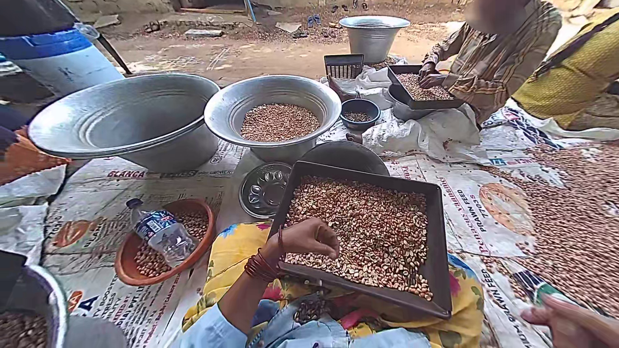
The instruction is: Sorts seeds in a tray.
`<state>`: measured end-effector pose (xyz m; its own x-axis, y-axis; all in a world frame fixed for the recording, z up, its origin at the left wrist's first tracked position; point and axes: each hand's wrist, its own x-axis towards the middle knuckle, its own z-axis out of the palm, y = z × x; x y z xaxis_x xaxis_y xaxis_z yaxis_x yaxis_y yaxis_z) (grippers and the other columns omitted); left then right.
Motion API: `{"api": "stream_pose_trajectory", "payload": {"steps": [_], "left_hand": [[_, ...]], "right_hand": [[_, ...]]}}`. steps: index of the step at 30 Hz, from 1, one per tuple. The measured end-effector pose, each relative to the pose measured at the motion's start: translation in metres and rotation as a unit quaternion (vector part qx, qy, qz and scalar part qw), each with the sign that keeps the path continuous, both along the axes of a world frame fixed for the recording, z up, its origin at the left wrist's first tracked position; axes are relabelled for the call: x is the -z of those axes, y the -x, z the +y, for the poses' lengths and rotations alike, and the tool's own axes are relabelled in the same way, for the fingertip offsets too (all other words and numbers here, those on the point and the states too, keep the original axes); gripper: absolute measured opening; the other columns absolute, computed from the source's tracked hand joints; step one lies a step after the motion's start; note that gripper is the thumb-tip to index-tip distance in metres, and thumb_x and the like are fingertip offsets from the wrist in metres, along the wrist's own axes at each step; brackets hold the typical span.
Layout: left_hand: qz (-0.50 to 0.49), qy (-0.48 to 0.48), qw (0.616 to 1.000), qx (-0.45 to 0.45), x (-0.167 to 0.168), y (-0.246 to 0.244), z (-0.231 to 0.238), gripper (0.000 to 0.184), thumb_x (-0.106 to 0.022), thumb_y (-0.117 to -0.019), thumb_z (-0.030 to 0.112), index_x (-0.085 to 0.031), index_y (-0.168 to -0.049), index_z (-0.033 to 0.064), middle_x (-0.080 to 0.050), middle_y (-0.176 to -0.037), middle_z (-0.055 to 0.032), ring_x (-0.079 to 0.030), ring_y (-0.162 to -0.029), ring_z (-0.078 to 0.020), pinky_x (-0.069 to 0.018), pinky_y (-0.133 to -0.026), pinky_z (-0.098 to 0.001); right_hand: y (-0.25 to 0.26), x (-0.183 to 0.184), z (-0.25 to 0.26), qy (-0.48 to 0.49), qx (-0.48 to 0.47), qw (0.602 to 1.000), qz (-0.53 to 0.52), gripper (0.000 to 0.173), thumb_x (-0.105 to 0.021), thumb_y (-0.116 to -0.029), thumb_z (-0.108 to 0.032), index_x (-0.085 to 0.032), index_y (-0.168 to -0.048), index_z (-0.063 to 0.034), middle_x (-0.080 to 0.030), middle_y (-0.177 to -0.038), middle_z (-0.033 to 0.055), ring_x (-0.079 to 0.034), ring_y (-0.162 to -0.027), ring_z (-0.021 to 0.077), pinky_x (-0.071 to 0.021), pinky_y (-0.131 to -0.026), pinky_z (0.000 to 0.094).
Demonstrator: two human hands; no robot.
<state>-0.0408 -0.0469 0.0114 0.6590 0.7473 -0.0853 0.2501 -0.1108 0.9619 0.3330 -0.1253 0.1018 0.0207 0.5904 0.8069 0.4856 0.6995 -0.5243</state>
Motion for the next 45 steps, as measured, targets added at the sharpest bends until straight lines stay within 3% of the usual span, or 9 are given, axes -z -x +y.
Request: {"api": "stream_pose_trajectory", "payload": {"steps": [4, 9, 18, 25, 30, 32, 34, 38, 45], "left_hand": [[0.265, -0.154, 0.927, -0.217, 0.010, -0.033, 0.008, 0.020, -0.062, -0.0977, 0.012, -0.075, -0.111, 0.0040, -0.072, -0.105, -0.0162, -0.069, -0.093, -0.0313, -0.0539, -0.086, -0.0525], [0.374, -0.148, 0.889, -0.220, 0.024, -0.057, 0.010, 0.025, -0.063, -0.0998, 0.022, -0.073, -0.117, 0.0067, -0.068, -0.119, -0.0183, -0.066, -0.113, -0.0357, -0.0529, -0.093, -0.0542], [0.196, -0.140, 0.891, -0.386, 0.024, -0.015, 0.015, 0.028, -0.054, -0.0937, 0.011, -0.065, -0.119, 0.0023, -0.057, -0.075, -0.0055, -0.053, -0.064, -0.0170, -0.0466, -0.065, -0.0369], [0.331, -0.145, 0.880, -0.307, 0.028, -0.038, 0.025, 0.026, -0.058, -0.1018, 0.013, -0.068, -0.122, 0.0006, -0.067, -0.121, -0.0208, -0.067, -0.112, -0.0364, -0.0518, -0.098, -0.0515], [0.129, -0.100, 0.974, -0.157, 0.016, -0.007, 0.011, 0.016, -0.067, -0.0955, 0.013, -0.072, -0.102, -0.0008, -0.071, -0.087, -0.0072, -0.065, -0.075, -0.0127, -0.0548, -0.075, -0.0328], [-0.025, 0.001, 1.000, -0.013, 0.013, 0.012, 0.004, 0.010, -0.069, -0.0934, 0.014, -0.073, -0.098, 0.0059, -0.075, -0.090, 0.0072, -0.068, -0.080, 0.0021, -0.0572, -0.076, -0.0191], [-0.064, 0.007, 0.996, -0.062, 0.009, 0.019, 0.001, 0.010, -0.069, -0.0935, 0.012, -0.074, -0.100, 0.0062, -0.077, -0.092, 0.0064, -0.071, -0.082, -0.0001, -0.0590, -0.077, -0.0200], [0.227, -0.166, 0.913, -0.295, 0.007, 0.004, 0.015, 0.019, -0.065, -0.0955, 0.008, -0.075, -0.110, 0.0020, -0.073, -0.103, -0.0145, -0.070, -0.090, -0.0276, -0.0553, -0.086, -0.0475], [0.368, -0.154, 0.874, -0.276, 0.022, -0.040, 0.030, 0.028, -0.065, -0.0987, 0.020, -0.071, -0.122, 0.0055, -0.066, -0.127, -0.0190, -0.063, -0.121, -0.0365, -0.0498, -0.100, -0.0549]], "right_hand": [[0.019, 0.018, 0.016, 0.053, -0.011, 0.997, -0.055, 0.018, -0.056, -0.1050, -0.016, -0.070, -0.105, -0.0054, -0.070, -0.095, -0.0004, -0.063, -0.086, -0.0071, -0.0522, -0.077, 0.0086], [0.035, 0.039, 0.030, 0.060, 0.004, 0.987, -0.147, 0.023, -0.057, -0.1040, -0.023, -0.076, -0.102, -0.0109, -0.074, -0.093, 0.0051, -0.068, -0.084, 0.0009, -0.0539, -0.074, 0.0117], [0.029, 0.068, 0.035, 0.106, 0.026, 0.972, -0.207, 0.028, -0.053, -0.1009, -0.023, -0.079, -0.100, -0.0143, -0.076, -0.092, 0.0040, -0.070, -0.077, 0.0090, -0.0548, -0.064, 0.0237], [0.043, 0.074, 0.037, 0.114, 0.010, 0.963, -0.243, 0.027, -0.054, -0.0988, -0.026, -0.080, -0.099, -0.0170, -0.077, -0.094, 0.0012, -0.072, -0.075, 0.0119, -0.0561, -0.060, 0.0268], [0.038, 0.085, 0.038, 0.213, -0.003, 0.929, -0.303, 0.023, -0.061, -0.0948, -0.024, -0.079, -0.107, -0.0155, -0.076, -0.100, 0.0052, -0.074, -0.076, 0.0229, -0.0599, -0.060, 0.0443], [0.035, 0.089, 0.039, 0.304, -0.017, 0.898, -0.318, 0.023, -0.069, -0.0937, -0.017, -0.077, -0.115, -0.0118, -0.074, -0.107, 0.0127, -0.074, -0.087, 0.0346, -0.0583, -0.068, 0.0573], [0.035, 0.091, 0.042, 0.375, -0.009, 0.865, -0.332, 0.026, -0.072, -0.0939, -0.013, -0.075, -0.120, -0.0123, -0.072, -0.115, 0.0159, -0.072, -0.098, 0.0398, -0.0564, -0.076, 0.0619], [0.044, 0.093, 0.047, 0.432, -0.012, 0.828, -0.358, 0.029, -0.070, -0.0972, -0.017, -0.072, -0.126, -0.0144, -0.070, -0.124, 0.0152, -0.070, -0.106, 0.0385, -0.0555, -0.084, 0.0597], [0.052, 0.086, 0.047, 0.469, -0.035, 0.796, -0.380, 0.033, -0.065, -0.1010, -0.024, -0.069, -0.133, -0.0183, -0.067, -0.133, 0.0128, -0.068, -0.113, 0.0350, -0.0544, -0.090, 0.0558]]}}
